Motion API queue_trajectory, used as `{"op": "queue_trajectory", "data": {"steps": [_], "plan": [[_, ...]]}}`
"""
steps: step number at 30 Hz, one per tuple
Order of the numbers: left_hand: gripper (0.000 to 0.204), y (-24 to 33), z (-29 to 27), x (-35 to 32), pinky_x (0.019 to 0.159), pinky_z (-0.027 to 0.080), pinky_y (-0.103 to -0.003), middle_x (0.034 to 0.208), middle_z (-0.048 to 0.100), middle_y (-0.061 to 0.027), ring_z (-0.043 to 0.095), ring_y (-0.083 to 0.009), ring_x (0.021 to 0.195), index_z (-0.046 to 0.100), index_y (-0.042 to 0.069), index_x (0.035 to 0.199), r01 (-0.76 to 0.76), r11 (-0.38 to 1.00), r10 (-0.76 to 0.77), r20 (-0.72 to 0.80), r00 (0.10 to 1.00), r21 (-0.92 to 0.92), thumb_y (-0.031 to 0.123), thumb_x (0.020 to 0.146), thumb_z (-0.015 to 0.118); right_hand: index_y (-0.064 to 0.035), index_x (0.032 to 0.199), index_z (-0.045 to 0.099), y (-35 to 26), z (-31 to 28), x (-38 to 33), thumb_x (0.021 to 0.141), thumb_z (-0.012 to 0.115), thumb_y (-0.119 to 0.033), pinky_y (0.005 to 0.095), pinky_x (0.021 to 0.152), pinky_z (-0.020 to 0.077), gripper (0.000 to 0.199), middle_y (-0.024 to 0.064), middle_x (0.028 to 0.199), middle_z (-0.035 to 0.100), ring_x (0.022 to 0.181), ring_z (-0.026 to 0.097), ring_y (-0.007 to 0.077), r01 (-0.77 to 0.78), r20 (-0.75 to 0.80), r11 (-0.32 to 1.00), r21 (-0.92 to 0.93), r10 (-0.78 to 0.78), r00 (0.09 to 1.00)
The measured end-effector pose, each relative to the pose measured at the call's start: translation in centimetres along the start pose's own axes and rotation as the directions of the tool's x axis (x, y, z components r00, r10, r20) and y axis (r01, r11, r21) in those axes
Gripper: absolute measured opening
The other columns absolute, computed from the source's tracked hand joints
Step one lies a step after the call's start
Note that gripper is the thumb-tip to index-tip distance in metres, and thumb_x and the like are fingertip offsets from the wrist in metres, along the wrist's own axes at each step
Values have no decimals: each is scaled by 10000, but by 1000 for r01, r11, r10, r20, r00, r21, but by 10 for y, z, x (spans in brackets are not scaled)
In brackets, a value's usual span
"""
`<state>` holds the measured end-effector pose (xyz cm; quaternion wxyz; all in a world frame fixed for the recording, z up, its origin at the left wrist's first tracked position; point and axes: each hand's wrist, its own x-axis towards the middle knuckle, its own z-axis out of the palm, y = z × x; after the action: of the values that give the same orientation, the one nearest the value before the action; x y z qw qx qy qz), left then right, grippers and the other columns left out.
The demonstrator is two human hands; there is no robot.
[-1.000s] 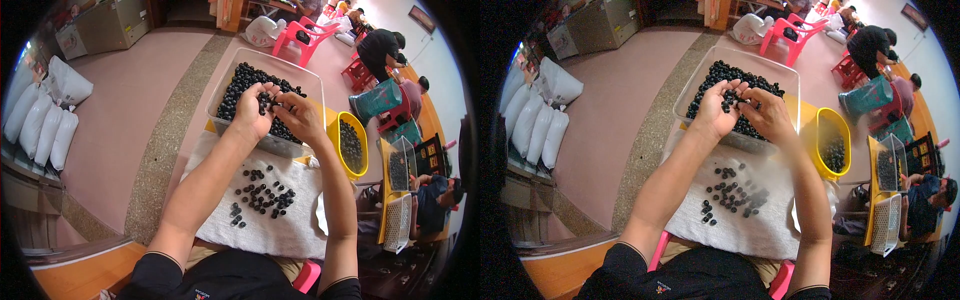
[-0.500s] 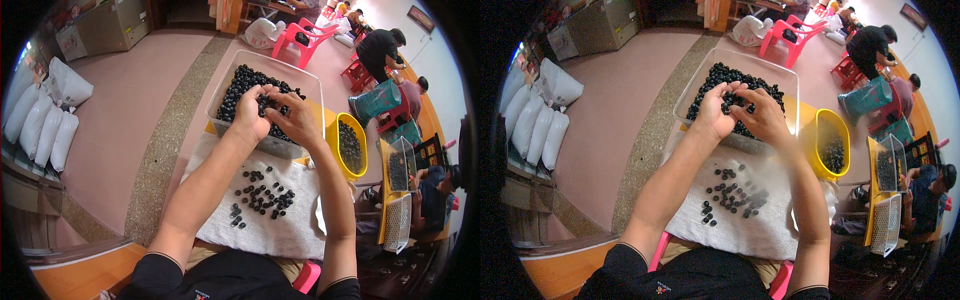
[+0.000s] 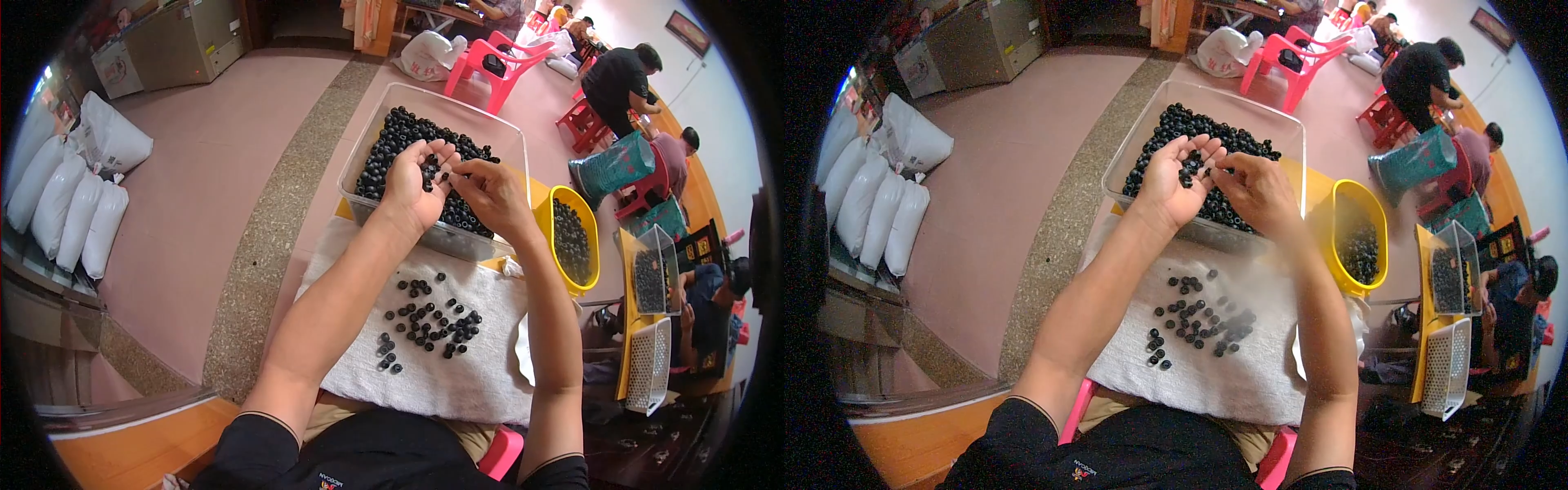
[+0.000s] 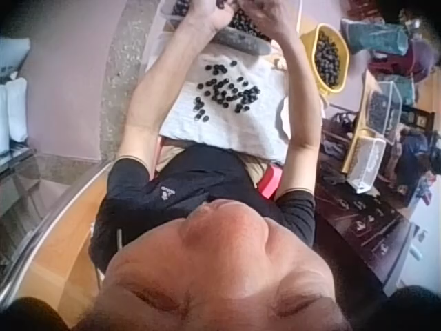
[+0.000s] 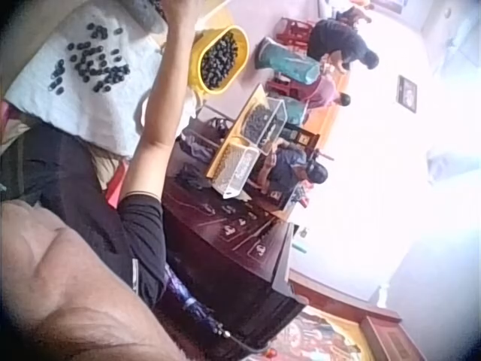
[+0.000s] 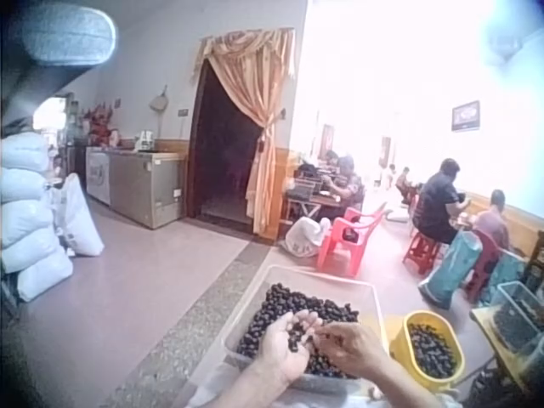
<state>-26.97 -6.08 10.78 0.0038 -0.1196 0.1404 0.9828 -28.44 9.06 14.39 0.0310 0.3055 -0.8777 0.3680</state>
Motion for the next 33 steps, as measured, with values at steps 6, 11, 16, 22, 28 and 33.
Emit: {"op": "queue_trajectory", "data": {"steps": [6, 11, 16, 22, 28, 33], "plan": [[223, 0, -3, 1, 946, 509, -421, 1098, 627, -130, 610, -279, 1070, 566, 26, 1084, 6, 1000, -6, 26, 1000, 7, 216, 986, 506, -33, 1004, 731, -3, 3, 1, 836, 732, -131, 301, 642, 476, 194, 83, 807, 681, 685, 591, 136, 124, -76, 990, -70, -129, 989], [240, 1, 1, -2, 945, 516, -424, 1116, 619, -139, 603, -281, 1081, 565, 21, 1097, 7, 1000, -7, 12, 1000, -10, 227, 992, 498, -46, 927, 739, 5, 5, 4, 816, 715, -156, 382, 699, 523, 158, 143, 869, 707, 767, 679, 295, 105, -78, 993, -56, -110, 991], [271, 1, 0, -3, 919, 500, -414, 1058, 622, -104, 591, -253, 1037, 584, 45, 1051, 31, 1000, -31, 16, 999, 7, 287, 1003, 472, -74, 993, 735, -2, 4, 10, 829, 697, -157, 393, 728, 520, 188, 142, 901, 683, 803, 675, 308, 77, -121, 996, -52, -83, 989], [339, 0, 4, -5, 817, 528, -359, 921, 642, -99, 610, -243, 891, 614, 40, 963, 52, 998, -53, 40, 998, 27, 292, 1034, 399, -139, 1110, 708, -13, 2, 17, 839, 667, -135, 423, 794, 502, 274, 130, 941, 641, 897, 646, 334, 148, 43, 975, -169, -143, 989], [366, 2, 4, -5, 817, 531, -351, 904, 639, -90, 608, -224, 852, 607, 20, 976, 84, 995, -88, 78, 993, 56, 287, 1044, 366, -65, 1073, 695, -12, 4, 21, 824, 659, -39, 369, 799, 501, 254, 138, 941, 654, 890, 643, 281, 217, 37, 954, -207, -215, 976], [393, 4, 4, -7, 851, 536, -366, 916, 637, -106, 612, -229, 870, 595, 0, 1016, 103, 992, -111, 123, 986, 69, 299, 1051, 342, -29, 1042, 685, -13, 5, 23, 827, 667, -49, 345, 791, 505, 217, 142, 942, 661, 914, 653, 270, 86, 58, 971, -224, -75, 995]]}}
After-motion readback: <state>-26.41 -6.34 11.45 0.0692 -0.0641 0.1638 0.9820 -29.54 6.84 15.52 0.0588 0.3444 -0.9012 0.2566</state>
